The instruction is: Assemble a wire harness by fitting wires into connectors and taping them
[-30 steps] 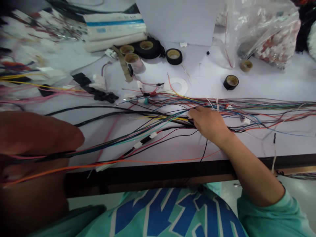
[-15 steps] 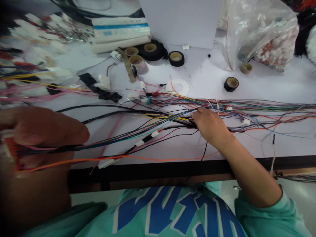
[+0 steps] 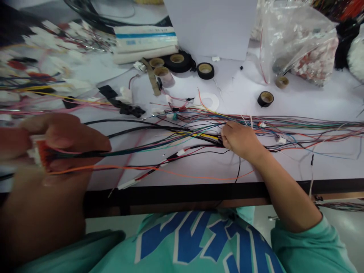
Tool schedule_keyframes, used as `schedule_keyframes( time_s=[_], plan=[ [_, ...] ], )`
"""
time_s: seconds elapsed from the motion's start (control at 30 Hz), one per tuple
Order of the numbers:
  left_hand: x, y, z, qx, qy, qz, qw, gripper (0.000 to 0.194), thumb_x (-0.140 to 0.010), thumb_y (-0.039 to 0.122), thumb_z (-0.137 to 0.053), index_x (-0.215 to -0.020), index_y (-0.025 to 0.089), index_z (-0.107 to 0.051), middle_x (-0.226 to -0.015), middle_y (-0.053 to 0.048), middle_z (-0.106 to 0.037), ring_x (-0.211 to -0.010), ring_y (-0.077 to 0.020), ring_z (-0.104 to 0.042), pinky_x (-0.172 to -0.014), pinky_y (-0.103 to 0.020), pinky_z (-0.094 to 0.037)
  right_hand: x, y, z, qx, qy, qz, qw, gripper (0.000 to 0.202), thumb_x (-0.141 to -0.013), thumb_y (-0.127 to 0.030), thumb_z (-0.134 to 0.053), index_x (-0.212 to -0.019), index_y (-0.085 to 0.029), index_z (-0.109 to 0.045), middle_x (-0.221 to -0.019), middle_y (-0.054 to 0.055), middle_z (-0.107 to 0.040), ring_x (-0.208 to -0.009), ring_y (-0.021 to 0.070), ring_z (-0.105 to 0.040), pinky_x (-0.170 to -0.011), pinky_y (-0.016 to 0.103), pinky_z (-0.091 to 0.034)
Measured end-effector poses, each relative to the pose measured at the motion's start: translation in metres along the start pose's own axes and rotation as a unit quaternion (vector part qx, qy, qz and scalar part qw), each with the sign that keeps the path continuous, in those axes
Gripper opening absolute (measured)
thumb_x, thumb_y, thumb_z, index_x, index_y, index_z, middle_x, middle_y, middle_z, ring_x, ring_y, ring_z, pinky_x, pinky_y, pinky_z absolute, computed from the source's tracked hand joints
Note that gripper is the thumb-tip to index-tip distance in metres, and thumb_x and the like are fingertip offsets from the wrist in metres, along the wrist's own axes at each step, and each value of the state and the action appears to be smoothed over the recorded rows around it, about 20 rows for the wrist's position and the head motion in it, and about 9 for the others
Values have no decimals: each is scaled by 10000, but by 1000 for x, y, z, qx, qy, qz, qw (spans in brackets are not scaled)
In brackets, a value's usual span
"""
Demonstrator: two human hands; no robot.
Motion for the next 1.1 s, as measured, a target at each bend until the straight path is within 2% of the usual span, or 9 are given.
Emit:
schedule_keyframes(
  time_s=[0.1,0.13,0.23,0.33,0.53,0.67,0.77,0.9,1.1],
  plan=[
    [10,17,-43,2,23,-92,996,719,-858,530,101,-1017,251,-542,-257,72,-183,-124,-61,-143,-228,-110,-38,1,-8,4,46,42,15,998,216,-799,-116,-397,-750,-141,-605,-775,81,-590,-690,149,-494,-509,239,-264],
    [11,18,-54,2,45,-94,995,743,-869,433,167,-1002,234,-536,-262,75,-198,-124,-54,-133,-228,-112,-45,2,-11,5,60,59,25,996,228,-802,-109,-391,-751,-137,-611,-776,86,-598,-691,151,-500,-505,242,-261],
    [8,18,-75,9,86,-96,992,637,-923,270,114,-803,199,-507,-301,71,-329,-166,-31,-211,-240,-112,-107,3,-21,8,87,100,42,990,256,-811,-101,-379,-737,-134,-622,-735,88,-614,-662,150,-509,-508,255,-254],
    [-6,11,-76,6,125,-87,988,486,-961,213,-83,-604,179,-411,-359,43,-455,-230,-34,-315,-262,-129,-196,2,-23,6,67,107,23,992,248,-800,-110,-389,-698,-141,-613,-661,68,-608,-606,139,-499,-516,262,-245],
    [-28,-3,-74,-16,102,-78,992,399,-947,182,-254,-602,158,-452,-445,16,-536,-334,-69,-448,-336,-174,-328,-1,-2,0,-145,45,-55,987,135,-734,-183,-468,-800,-171,-586,-644,-10,-592,-555,101,-489,-506,205,-288],
    [-33,-4,-72,-20,97,-85,991,373,-947,192,-265,-639,151,-471,-459,19,-532,-334,-71,-467,-351,-169,-347,1,14,4,-106,4,-114,988,154,-677,-175,-525,-805,-185,-610,-645,-10,-599,-591,122,-508,-516,214,-281],
    [-37,-6,-71,-13,84,-78,993,372,-947,201,-270,-625,149,-447,-465,16,-532,-323,-68,-469,-349,-159,-350,2,14,13,-11,44,-128,991,144,-738,-180,-485,-708,-178,-625,-730,39,-633,-650,141,-526,-519,232,-250],
    [-42,-8,-71,-14,76,-74,994,345,-941,194,-288,-637,146,-442,-460,21,-525,-313,-65,-461,-340,-153,-355,5,6,21,78,135,-154,976,242,-822,-248,-446,-726,-168,-653,-788,71,-657,-622,140,-534,-485,247,-192],
    [-46,-9,-72,-5,61,-74,995,304,-931,206,-322,-664,142,-453,-471,19,-521,-319,-67,-460,-332,-156,-355,2,-13,17,69,203,-58,975,297,-865,-231,-395,-756,-164,-664,-662,68,-660,-650,163,-572,-535,249,-316]
  ],
)
Point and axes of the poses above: each hand's wrist, its own x-axis away from the middle knuckle, its own z-axis out of the back of the hand, y = z × x, the point moved 6 cm from there along -x, towards the middle knuckle
